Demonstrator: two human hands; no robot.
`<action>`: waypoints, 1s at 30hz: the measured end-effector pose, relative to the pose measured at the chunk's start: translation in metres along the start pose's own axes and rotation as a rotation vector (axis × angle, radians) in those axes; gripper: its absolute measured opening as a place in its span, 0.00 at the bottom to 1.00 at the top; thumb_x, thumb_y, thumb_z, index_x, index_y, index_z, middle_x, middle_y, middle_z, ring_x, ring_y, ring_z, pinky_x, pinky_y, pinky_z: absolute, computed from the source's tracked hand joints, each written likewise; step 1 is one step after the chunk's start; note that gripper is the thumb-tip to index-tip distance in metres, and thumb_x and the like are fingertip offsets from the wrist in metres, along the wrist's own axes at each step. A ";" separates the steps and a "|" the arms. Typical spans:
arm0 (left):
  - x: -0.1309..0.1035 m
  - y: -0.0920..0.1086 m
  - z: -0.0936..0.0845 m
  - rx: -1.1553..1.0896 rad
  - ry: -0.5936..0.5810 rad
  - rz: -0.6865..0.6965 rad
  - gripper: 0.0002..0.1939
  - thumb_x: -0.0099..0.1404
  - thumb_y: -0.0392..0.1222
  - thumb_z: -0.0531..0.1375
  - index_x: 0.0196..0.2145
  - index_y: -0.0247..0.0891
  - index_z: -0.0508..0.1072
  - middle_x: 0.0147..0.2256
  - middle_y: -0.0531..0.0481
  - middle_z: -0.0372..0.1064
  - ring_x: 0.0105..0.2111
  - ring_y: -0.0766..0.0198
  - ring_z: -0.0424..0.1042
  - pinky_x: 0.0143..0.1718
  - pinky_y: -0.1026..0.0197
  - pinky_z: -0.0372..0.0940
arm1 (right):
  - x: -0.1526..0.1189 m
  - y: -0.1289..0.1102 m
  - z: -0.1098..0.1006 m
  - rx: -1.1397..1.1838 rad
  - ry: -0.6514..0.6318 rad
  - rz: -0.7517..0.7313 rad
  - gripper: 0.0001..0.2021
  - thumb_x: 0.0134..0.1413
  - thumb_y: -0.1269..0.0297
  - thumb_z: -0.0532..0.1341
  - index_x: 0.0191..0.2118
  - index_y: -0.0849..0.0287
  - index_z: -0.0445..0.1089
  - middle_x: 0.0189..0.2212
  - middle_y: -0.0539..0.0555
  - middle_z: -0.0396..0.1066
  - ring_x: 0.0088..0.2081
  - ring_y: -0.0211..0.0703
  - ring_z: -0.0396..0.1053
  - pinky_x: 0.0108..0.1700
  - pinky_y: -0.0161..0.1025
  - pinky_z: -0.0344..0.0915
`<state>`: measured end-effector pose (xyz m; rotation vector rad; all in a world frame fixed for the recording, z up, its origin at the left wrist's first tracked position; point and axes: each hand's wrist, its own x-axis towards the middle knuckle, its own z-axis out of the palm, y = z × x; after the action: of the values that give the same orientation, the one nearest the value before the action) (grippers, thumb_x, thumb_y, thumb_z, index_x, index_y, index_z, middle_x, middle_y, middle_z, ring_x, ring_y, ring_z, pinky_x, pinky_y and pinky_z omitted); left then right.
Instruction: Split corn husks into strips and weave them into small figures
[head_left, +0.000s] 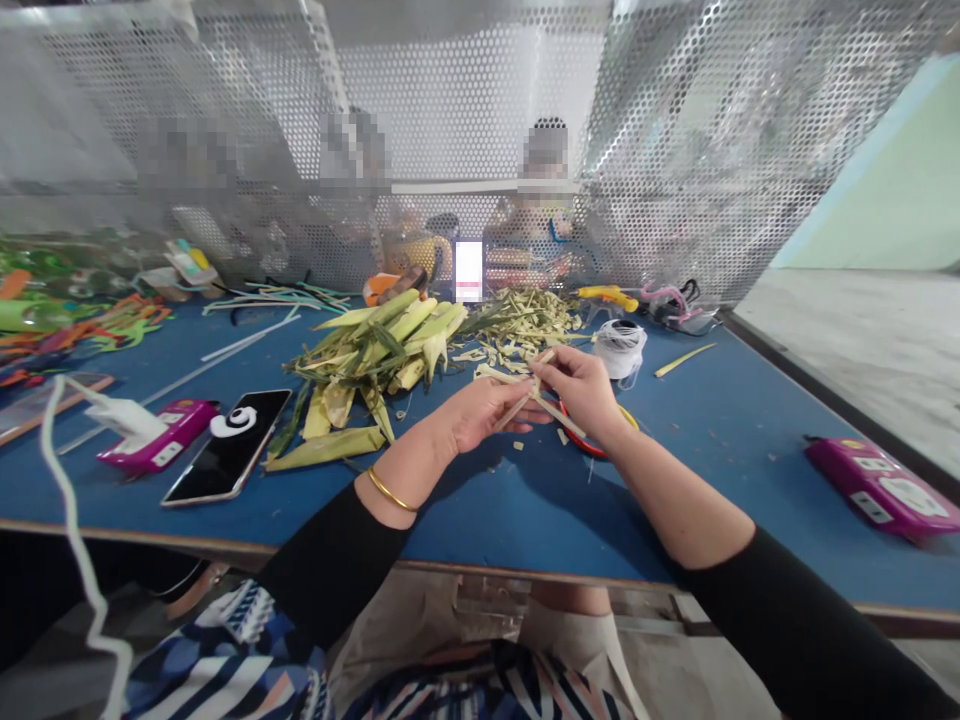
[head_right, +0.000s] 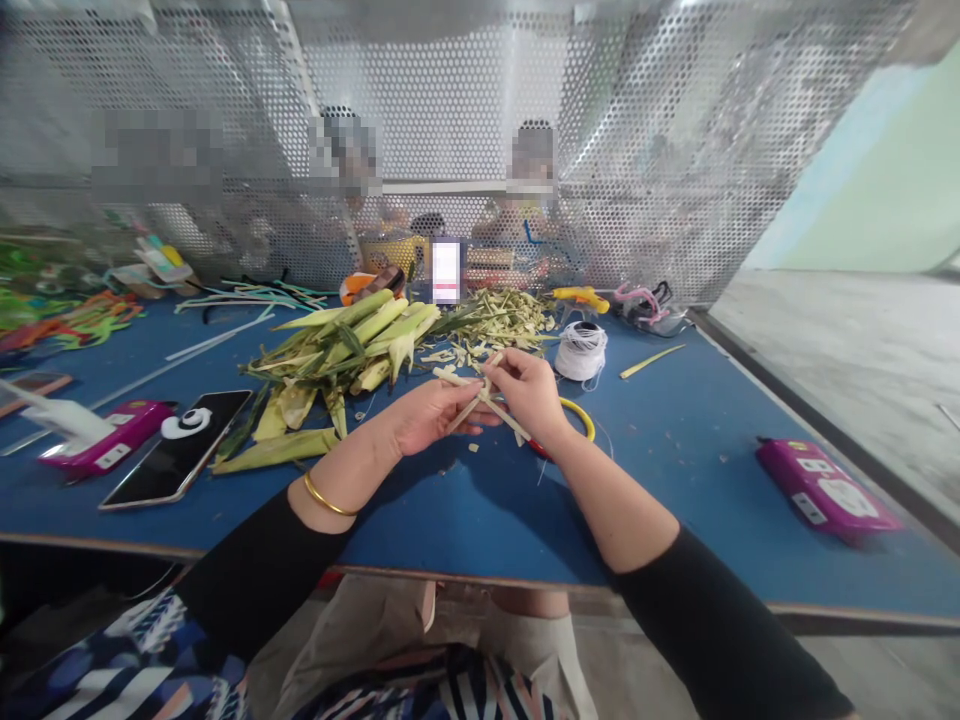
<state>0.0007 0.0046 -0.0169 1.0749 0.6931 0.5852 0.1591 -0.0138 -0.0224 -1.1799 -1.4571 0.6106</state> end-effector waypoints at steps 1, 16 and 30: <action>0.002 -0.003 0.001 0.015 0.059 0.006 0.10 0.60 0.44 0.65 0.35 0.34 0.77 0.33 0.43 0.78 0.31 0.63 0.77 0.29 0.66 0.65 | -0.001 0.001 0.001 0.009 -0.023 0.007 0.10 0.49 0.56 0.61 0.25 0.56 0.68 0.20 0.47 0.65 0.24 0.38 0.60 0.29 0.37 0.58; 0.001 -0.013 0.013 0.461 0.173 0.148 0.12 0.58 0.32 0.63 0.18 0.34 0.74 0.17 0.49 0.71 0.14 0.67 0.66 0.21 0.65 0.61 | -0.007 -0.013 0.000 -0.364 -0.144 -0.282 0.06 0.52 0.61 0.63 0.29 0.56 0.74 0.28 0.52 0.69 0.31 0.41 0.67 0.37 0.39 0.60; 0.006 -0.003 0.003 -0.101 0.310 0.001 0.09 0.59 0.31 0.59 0.22 0.34 0.73 0.22 0.48 0.73 0.23 0.66 0.72 0.27 0.66 0.67 | -0.014 -0.014 0.003 -0.598 -0.016 -0.328 0.05 0.54 0.68 0.57 0.29 0.54 0.69 0.24 0.50 0.73 0.30 0.42 0.69 0.40 0.39 0.61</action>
<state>0.0075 0.0063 -0.0201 0.8989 0.9222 0.7895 0.1501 -0.0311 -0.0174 -1.3367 -1.8648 -0.0554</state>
